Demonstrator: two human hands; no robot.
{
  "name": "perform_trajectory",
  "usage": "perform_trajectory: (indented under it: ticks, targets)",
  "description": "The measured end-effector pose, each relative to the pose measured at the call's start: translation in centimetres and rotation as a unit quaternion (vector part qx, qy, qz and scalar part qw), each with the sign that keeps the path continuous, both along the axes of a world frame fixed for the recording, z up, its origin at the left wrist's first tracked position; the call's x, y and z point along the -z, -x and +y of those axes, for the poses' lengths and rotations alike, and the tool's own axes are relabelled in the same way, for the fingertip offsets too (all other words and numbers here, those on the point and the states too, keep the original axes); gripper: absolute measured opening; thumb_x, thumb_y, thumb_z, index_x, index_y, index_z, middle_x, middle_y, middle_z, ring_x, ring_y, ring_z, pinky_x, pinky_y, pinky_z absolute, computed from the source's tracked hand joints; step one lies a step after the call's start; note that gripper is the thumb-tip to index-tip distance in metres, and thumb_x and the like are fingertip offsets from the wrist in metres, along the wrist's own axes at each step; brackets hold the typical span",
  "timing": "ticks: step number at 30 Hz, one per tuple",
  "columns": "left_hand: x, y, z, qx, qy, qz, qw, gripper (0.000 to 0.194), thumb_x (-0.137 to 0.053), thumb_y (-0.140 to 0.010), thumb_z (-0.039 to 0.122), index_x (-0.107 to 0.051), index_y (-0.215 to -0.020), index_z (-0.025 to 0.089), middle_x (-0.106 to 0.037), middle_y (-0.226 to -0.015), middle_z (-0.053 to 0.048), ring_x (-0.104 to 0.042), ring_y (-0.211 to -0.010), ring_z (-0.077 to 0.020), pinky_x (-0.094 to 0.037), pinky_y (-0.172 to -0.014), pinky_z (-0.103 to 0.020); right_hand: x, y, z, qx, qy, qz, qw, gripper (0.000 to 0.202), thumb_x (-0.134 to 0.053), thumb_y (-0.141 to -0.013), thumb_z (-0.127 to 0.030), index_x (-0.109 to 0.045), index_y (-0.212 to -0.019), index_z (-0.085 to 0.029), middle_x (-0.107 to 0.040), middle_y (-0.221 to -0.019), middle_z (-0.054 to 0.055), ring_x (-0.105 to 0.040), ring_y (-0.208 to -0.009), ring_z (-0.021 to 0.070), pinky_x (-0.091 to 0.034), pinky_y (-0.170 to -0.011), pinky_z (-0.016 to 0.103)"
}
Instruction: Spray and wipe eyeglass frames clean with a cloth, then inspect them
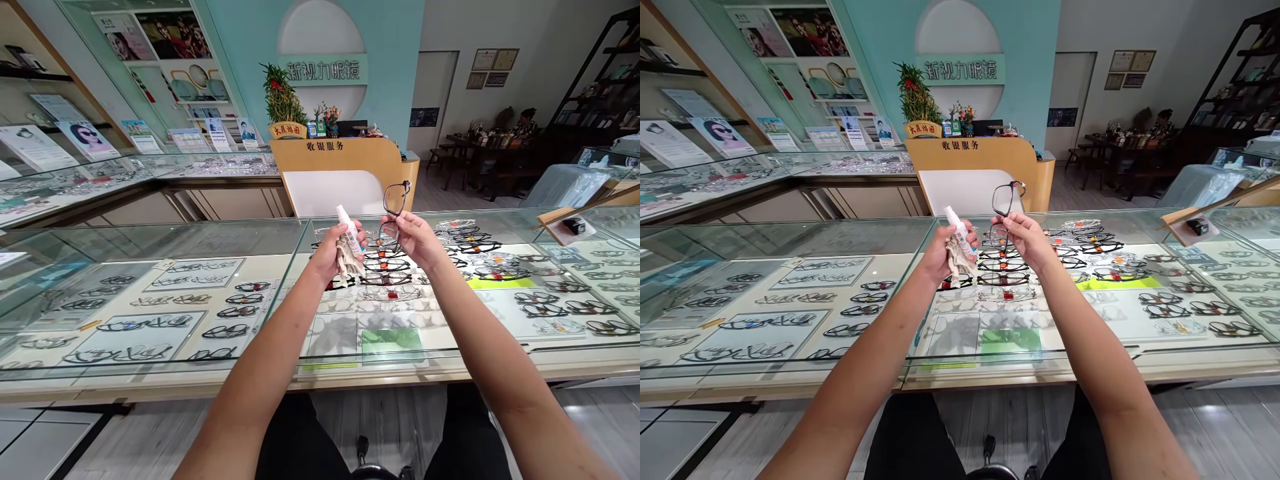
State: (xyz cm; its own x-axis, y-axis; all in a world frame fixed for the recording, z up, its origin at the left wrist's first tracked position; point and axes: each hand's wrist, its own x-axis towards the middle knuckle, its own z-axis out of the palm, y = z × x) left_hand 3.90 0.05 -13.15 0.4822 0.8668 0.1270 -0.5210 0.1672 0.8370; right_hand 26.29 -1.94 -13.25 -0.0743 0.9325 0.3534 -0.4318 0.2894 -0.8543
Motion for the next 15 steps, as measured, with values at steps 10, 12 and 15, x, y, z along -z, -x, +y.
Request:
perform_trajectory:
  ticks: [10,12,15]
  targets:
    - [0.4,-0.3,1.1,-0.109,-0.025,0.031,0.993,0.083,-0.068,-0.077,0.103,-0.064,-0.077,0.020,-0.058,-0.073,-0.004,-0.057,-0.062,-0.0153,-0.049,-0.050,-0.028,0.5,1.9,-0.5,-0.011,0.037,-0.062,0.997,0.043,-0.105,-0.068,-0.056,-0.079,-0.083,-0.026,-0.084,-0.093,0.001,-0.076,-0.098,0.0180,-0.059,-0.096,0.030]
    - [0.9,-0.4,1.4,-0.162,-0.065,0.046,0.984,0.078,-0.076,-0.076,0.097,-0.065,-0.076,0.020,-0.059,-0.075,-0.003,-0.054,-0.061,-0.0134,-0.049,-0.053,-0.028,0.8,2.3,-0.5,-0.016,0.036,-0.071,0.997,0.044,-0.105,-0.068,-0.058,-0.079,-0.083,-0.026,-0.084,-0.092,0.000,-0.075,-0.096,0.0185,-0.059,-0.096,0.032]
    - [1.5,-0.4,1.3,-0.257,-0.139,0.100,0.951,0.068,-0.082,-0.077,0.087,-0.068,-0.079,0.021,-0.061,-0.081,-0.004,-0.056,-0.070,-0.0150,-0.049,-0.061,-0.028,1.0,2.7,-0.5,-0.025,0.037,-0.079,0.996,0.045,-0.105,-0.067,-0.060,-0.078,-0.082,-0.027,-0.084,-0.091,0.001,-0.076,-0.096,0.0197,-0.059,-0.096,0.033]
